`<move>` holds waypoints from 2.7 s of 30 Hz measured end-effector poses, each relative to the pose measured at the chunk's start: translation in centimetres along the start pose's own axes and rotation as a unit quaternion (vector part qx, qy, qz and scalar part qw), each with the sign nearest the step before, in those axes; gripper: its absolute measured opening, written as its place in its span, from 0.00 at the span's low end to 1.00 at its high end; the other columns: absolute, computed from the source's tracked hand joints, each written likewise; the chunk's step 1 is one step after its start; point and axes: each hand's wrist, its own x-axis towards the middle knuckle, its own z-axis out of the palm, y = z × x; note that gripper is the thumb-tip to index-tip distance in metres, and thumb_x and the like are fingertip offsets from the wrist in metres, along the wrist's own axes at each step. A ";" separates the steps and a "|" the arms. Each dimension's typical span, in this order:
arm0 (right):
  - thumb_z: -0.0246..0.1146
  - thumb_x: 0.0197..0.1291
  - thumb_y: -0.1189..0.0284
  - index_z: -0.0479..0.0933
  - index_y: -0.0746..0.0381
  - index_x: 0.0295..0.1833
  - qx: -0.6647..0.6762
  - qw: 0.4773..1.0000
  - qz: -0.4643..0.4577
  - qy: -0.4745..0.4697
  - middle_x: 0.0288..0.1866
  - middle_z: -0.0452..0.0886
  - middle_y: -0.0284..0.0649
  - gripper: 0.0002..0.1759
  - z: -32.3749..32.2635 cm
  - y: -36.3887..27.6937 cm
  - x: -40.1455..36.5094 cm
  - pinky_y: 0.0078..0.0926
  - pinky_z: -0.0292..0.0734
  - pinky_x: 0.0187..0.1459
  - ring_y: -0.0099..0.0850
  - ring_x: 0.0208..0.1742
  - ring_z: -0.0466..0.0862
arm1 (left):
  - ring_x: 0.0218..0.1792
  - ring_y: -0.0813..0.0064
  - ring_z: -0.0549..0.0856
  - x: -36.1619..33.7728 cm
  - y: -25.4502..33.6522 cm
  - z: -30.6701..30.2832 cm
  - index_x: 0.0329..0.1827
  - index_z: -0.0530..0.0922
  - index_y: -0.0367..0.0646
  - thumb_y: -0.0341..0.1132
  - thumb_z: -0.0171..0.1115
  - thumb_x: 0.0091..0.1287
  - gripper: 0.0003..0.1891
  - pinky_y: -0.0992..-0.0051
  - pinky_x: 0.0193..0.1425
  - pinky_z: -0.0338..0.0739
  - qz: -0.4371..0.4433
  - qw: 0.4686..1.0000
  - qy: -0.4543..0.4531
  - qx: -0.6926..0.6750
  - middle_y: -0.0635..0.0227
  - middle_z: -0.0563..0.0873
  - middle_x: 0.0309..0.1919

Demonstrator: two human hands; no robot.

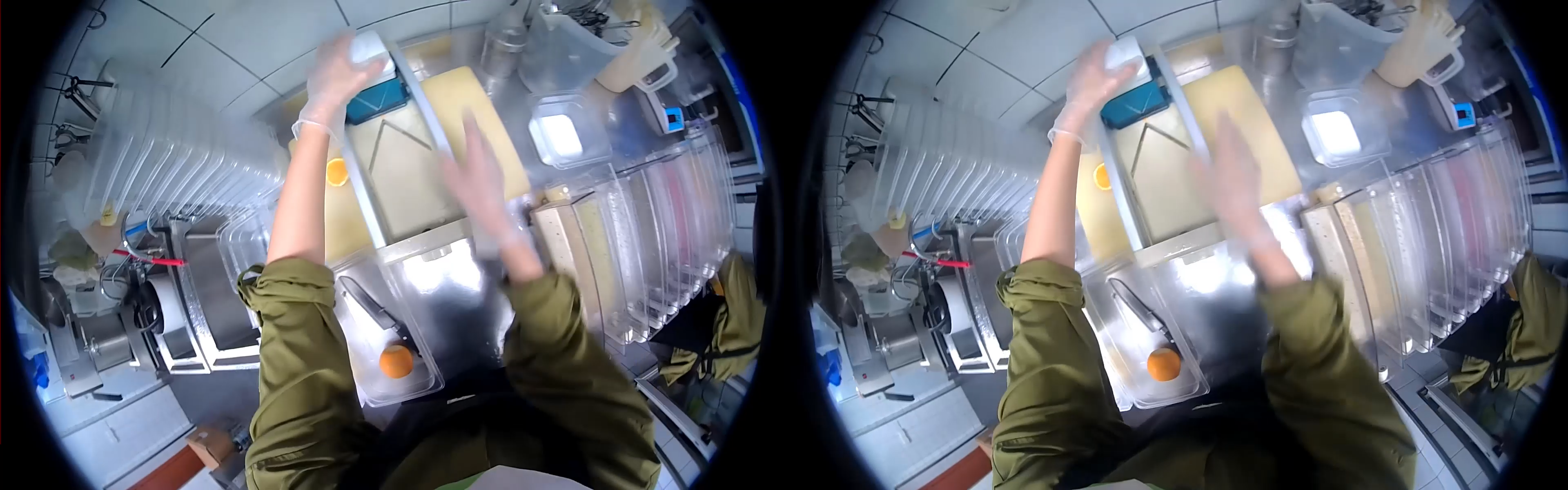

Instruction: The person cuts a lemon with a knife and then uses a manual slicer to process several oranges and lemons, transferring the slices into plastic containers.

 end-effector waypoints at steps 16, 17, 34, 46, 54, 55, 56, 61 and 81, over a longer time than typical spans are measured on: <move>0.58 0.54 0.75 0.74 0.64 0.55 0.184 0.972 0.139 0.045 0.41 0.83 0.47 0.21 1.1 2.3 -9.2 0.30 0.77 0.45 0.37 0.43 0.84 | 0.52 0.55 0.79 -17.8 13.7 -1.0 0.53 0.80 0.50 0.33 0.56 0.55 0.20 0.61 0.54 0.74 -0.015 0.956 0.260 0.132 0.60 0.79 0.52; 0.58 0.53 0.76 0.74 0.64 0.56 0.192 0.969 0.150 0.042 0.41 0.83 0.48 0.21 1.1 2.2 -9.4 0.30 0.77 0.45 0.37 0.42 0.84 | 0.52 0.54 0.79 -17.3 12.8 -0.5 0.54 0.79 0.50 0.33 0.55 0.53 0.22 0.61 0.53 0.75 -0.001 0.958 0.260 0.120 0.58 0.80 0.51; 0.61 0.47 0.69 0.72 0.63 0.60 0.214 0.963 0.154 0.048 0.45 0.82 0.52 0.30 1.7 2.4 -9.1 0.40 0.78 0.47 0.50 0.45 0.82 | 0.42 0.56 0.80 -6.3 5.8 2.9 0.41 0.79 0.45 0.36 0.56 0.49 0.15 0.57 0.42 0.75 0.013 0.947 0.253 0.200 0.63 0.82 0.41; 0.61 0.49 0.70 0.72 0.64 0.60 0.158 0.980 0.097 0.070 0.48 0.80 0.51 0.29 1.1 2.6 -8.8 0.41 0.77 0.47 0.50 0.46 0.81 | 0.40 0.53 0.81 -5.7 6.0 2.9 0.41 0.82 0.46 0.39 0.52 0.54 0.16 0.57 0.41 0.77 -0.024 0.949 0.208 0.237 0.60 0.83 0.39; 0.62 0.50 0.70 0.73 0.66 0.59 0.187 0.971 0.146 0.023 0.49 0.81 0.53 0.28 1.1 2.4 -9.4 0.39 0.77 0.50 0.50 0.48 0.82 | 0.37 0.51 0.81 -3.5 3.6 2.9 0.40 0.81 0.45 0.39 0.55 0.50 0.16 0.55 0.36 0.77 0.034 0.958 0.205 0.198 0.57 0.83 0.37; 0.62 0.51 0.71 0.72 0.66 0.59 0.212 0.967 0.138 0.037 0.49 0.81 0.53 0.27 0.7 2.1 -9.2 0.39 0.77 0.51 0.50 0.49 0.82 | 0.37 0.52 0.80 -5.4 5.0 2.2 0.40 0.81 0.44 0.39 0.55 0.49 0.16 0.55 0.36 0.77 0.013 0.958 0.177 0.224 0.56 0.83 0.37; 0.61 0.51 0.71 0.72 0.65 0.59 0.213 0.967 0.134 0.038 0.49 0.81 0.53 0.27 0.8 2.1 -9.1 0.39 0.76 0.51 0.50 0.49 0.81 | 0.38 0.52 0.80 -7.1 6.6 1.3 0.41 0.81 0.44 0.39 0.56 0.49 0.17 0.56 0.37 0.77 -0.006 0.956 0.154 0.248 0.55 0.82 0.37; 0.61 0.53 0.71 0.73 0.63 0.59 0.192 0.974 0.099 0.072 0.48 0.81 0.53 0.25 1.2 2.3 -9.2 0.39 0.75 0.52 0.50 0.50 0.80 | 0.41 0.52 0.77 -17.5 12.0 -2.1 0.43 0.80 0.43 0.37 0.57 0.49 0.17 0.57 0.41 0.76 0.051 0.976 0.151 0.147 0.56 0.79 0.40; 0.59 0.57 0.69 0.74 0.62 0.58 0.199 0.972 0.116 0.055 0.51 0.80 0.52 0.22 0.9 2.1 -9.3 0.38 0.75 0.53 0.48 0.51 0.80 | 0.37 0.52 0.77 -13.2 9.6 -1.0 0.39 0.81 0.43 0.40 0.56 0.50 0.16 0.56 0.39 0.74 0.045 0.969 0.148 0.192 0.54 0.80 0.36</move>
